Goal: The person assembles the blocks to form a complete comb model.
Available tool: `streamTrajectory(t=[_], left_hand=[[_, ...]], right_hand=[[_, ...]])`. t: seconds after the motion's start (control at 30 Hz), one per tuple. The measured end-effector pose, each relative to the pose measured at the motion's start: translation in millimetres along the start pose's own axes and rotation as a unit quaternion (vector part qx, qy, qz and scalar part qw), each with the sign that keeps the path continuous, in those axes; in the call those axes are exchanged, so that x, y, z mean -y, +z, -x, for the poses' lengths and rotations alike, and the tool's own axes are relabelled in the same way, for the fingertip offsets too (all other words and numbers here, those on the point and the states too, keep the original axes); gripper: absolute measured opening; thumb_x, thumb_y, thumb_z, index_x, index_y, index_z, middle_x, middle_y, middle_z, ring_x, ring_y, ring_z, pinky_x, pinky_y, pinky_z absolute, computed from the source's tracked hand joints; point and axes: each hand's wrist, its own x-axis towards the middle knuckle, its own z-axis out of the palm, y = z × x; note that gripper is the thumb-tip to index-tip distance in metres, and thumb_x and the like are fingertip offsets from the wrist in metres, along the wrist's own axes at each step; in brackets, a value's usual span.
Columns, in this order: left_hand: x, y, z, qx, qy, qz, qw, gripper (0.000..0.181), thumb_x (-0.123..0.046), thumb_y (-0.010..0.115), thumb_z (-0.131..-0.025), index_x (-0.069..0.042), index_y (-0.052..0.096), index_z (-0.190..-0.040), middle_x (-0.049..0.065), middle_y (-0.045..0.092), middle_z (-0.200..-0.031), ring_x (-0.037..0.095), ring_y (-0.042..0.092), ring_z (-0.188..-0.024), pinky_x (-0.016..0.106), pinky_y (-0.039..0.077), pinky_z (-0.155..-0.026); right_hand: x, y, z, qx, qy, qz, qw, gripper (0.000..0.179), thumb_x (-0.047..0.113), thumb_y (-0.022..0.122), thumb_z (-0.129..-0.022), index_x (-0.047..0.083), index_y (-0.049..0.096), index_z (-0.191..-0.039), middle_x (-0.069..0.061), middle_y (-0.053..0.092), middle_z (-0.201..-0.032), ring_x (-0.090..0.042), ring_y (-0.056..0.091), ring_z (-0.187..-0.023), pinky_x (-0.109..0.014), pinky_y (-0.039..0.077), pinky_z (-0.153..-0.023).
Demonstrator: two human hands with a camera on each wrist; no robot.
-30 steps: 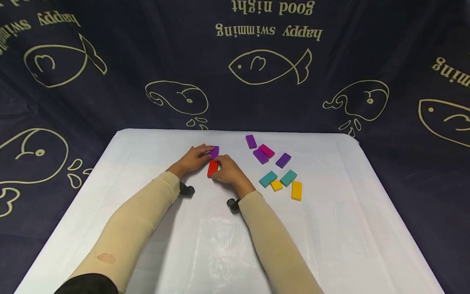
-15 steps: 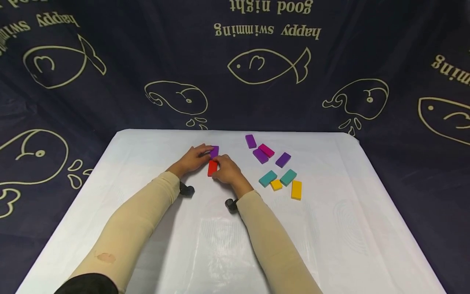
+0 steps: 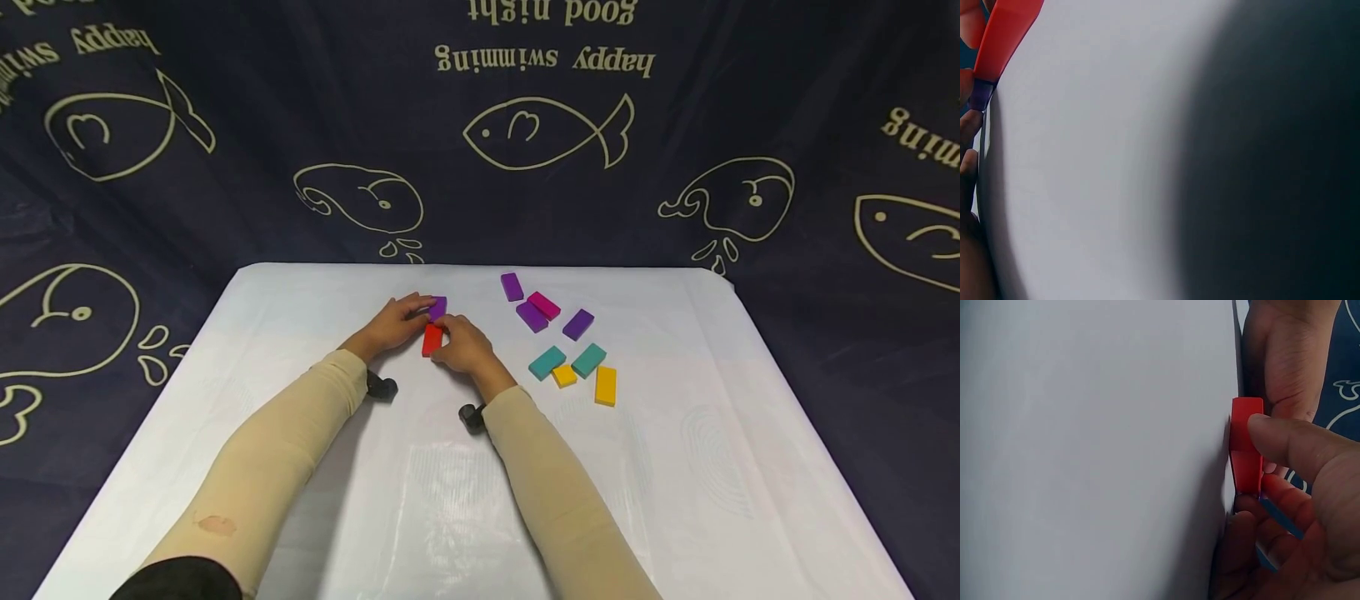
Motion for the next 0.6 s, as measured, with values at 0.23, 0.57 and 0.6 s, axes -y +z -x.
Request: streamTrajectory(t=[0.23,0.57,0.6], left_hand=[[-1.6,-1.5,0.7,0.003,-0.003,0.005,1.0000,0.044,-0.023,0.056,-0.100,-0.014,0.055,-0.144,0.010,0.048,-0.149,0.030,0.031,-0.145,0.055,0.004,-0.120],[0.9,-0.1,0.1,-0.001,0.004,0.004,1.0000,0.044,-0.022,0.055,-0.101,-0.012,0.055,-0.143,0.008,0.047,-0.150,0.030,0.030,-0.145,0.055,0.005,-0.120],[1.3,0.2,-0.2,-0.002,0.005,0.004,1.0000,0.044,-0.022,0.055,-0.101,-0.012,0.055,-0.143,0.008,0.048,-0.150,0.030,0.030,-0.145,0.055,0.005,-0.120]], right_hand=[[0.4,-0.5,0.5,-0.006,0.003,0.004,1.0000,0.057,0.018,0.079,-0.083,0.011,0.057,-0.136,-0.011,0.057,-0.134,-0.028,0.052,-0.125,-0.045,0.037,-0.110],[1.4,-0.2,3.6,-0.013,0.002,0.012,0.9998,0.058,0.020,0.079,-0.084,0.012,0.058,-0.137,-0.010,0.057,-0.134,-0.027,0.052,-0.126,-0.045,0.038,-0.109],[1.5,-0.4,4.0,-0.014,0.002,0.013,0.9998,0.057,0.021,0.079,-0.084,0.012,0.058,-0.136,-0.010,0.057,-0.135,-0.027,0.052,-0.126,-0.045,0.038,-0.109]])
